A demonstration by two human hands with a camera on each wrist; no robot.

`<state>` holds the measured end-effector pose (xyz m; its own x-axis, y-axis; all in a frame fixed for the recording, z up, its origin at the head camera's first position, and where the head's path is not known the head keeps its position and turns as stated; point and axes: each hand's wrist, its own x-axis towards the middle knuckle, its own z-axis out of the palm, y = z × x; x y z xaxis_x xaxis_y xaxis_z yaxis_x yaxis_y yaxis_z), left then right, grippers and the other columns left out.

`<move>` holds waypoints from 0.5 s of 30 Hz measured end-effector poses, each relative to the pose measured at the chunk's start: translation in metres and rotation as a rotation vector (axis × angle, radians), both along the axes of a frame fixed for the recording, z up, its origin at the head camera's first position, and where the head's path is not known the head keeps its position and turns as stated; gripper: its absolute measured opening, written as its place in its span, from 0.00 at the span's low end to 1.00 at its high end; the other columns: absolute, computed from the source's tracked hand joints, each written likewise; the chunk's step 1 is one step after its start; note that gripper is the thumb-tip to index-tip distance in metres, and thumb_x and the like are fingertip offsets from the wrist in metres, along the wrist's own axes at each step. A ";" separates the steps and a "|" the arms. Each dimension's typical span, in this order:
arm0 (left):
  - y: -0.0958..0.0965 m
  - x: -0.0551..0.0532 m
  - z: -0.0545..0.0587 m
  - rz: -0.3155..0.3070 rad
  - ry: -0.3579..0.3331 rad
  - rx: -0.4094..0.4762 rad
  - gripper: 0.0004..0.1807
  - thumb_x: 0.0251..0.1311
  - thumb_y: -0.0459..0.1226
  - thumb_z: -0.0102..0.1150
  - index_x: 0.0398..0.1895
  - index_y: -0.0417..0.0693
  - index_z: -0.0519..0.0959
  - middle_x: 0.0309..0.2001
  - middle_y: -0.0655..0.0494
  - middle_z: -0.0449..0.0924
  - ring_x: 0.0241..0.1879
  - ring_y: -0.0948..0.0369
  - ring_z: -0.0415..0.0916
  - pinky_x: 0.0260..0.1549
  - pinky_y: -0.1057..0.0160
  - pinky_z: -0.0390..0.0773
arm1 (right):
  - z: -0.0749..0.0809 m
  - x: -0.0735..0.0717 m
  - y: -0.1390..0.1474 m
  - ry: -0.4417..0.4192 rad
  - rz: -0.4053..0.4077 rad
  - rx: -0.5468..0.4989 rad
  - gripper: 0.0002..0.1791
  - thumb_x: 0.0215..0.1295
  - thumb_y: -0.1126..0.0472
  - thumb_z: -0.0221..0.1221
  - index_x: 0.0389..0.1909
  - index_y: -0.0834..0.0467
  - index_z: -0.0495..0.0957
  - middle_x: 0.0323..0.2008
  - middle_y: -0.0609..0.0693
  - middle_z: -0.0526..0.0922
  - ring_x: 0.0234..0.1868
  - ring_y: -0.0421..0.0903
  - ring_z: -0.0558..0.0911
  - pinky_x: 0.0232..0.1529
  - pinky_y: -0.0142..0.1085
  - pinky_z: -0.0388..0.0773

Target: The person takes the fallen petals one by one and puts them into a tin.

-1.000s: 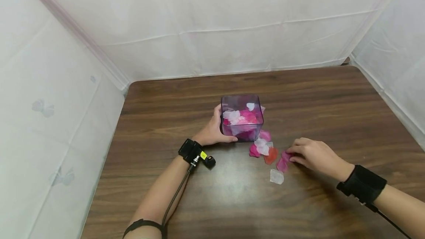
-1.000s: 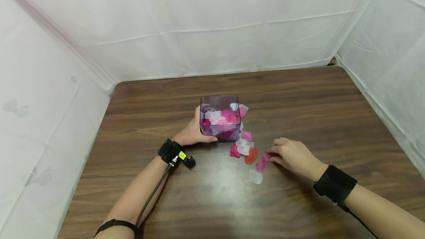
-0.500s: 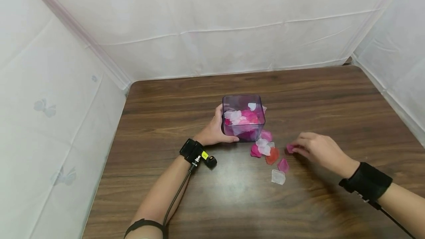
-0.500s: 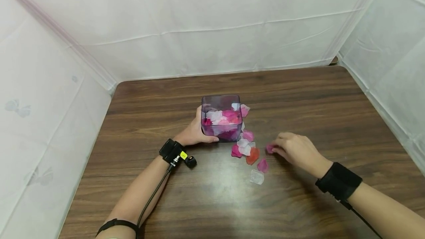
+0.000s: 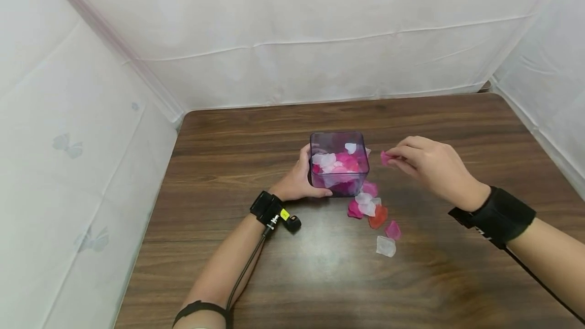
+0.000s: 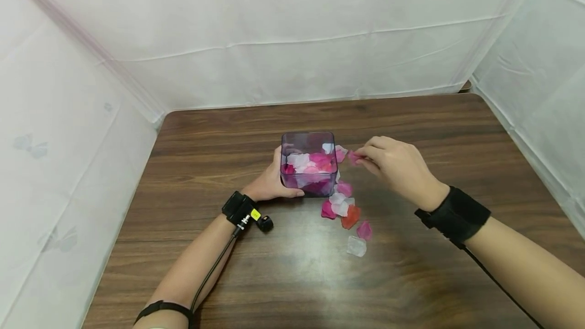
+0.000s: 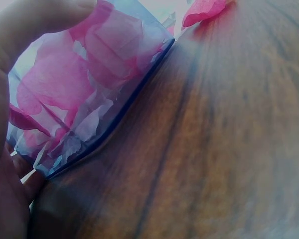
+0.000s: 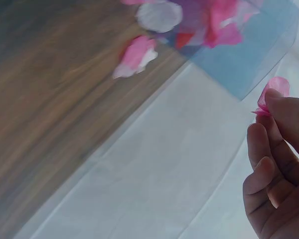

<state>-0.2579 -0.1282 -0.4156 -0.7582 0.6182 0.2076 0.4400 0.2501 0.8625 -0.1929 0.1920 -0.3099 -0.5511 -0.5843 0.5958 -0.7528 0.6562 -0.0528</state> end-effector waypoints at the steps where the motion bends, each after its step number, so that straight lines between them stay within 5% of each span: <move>1: 0.001 -0.002 -0.004 0.002 0.000 0.001 0.66 0.42 0.39 0.83 0.75 0.52 0.40 0.68 0.55 0.59 0.67 0.62 0.60 0.69 0.57 0.59 | 0.002 -0.001 -0.005 0.000 0.016 0.009 0.33 0.77 0.38 0.42 0.39 0.61 0.86 0.34 0.51 0.83 0.30 0.44 0.81 0.27 0.39 0.77; 4: 0.005 0.004 0.004 -0.009 -0.019 0.014 0.65 0.42 0.36 0.82 0.75 0.47 0.40 0.68 0.51 0.59 0.67 0.59 0.60 0.70 0.55 0.59 | 0.007 -0.004 -0.018 -0.017 0.055 0.035 0.22 0.72 0.46 0.56 0.40 0.61 0.86 0.34 0.51 0.83 0.30 0.44 0.81 0.28 0.39 0.78; 8: 0.007 0.012 0.022 -0.037 -0.030 0.034 0.64 0.43 0.33 0.81 0.74 0.40 0.40 0.68 0.43 0.59 0.67 0.55 0.60 0.69 0.53 0.60 | 0.012 -0.008 -0.035 -0.039 0.087 0.051 0.14 0.52 0.62 0.75 0.39 0.61 0.86 0.33 0.51 0.83 0.29 0.43 0.81 0.28 0.38 0.79; 15: 0.005 0.019 0.033 -0.020 -0.063 -0.008 0.65 0.44 0.34 0.80 0.75 0.39 0.39 0.69 0.42 0.56 0.66 0.55 0.59 0.68 0.53 0.61 | 0.015 -0.018 -0.069 -0.078 0.131 0.093 0.13 0.51 0.65 0.76 0.38 0.61 0.87 0.33 0.51 0.82 0.31 0.45 0.82 0.32 0.38 0.81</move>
<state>-0.2391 -0.1230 -0.3823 -0.7572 0.6345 0.1551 0.3901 0.2488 0.8865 -0.2111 0.1226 -0.2951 -0.5088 -0.7050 0.4941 -0.8283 0.5573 -0.0576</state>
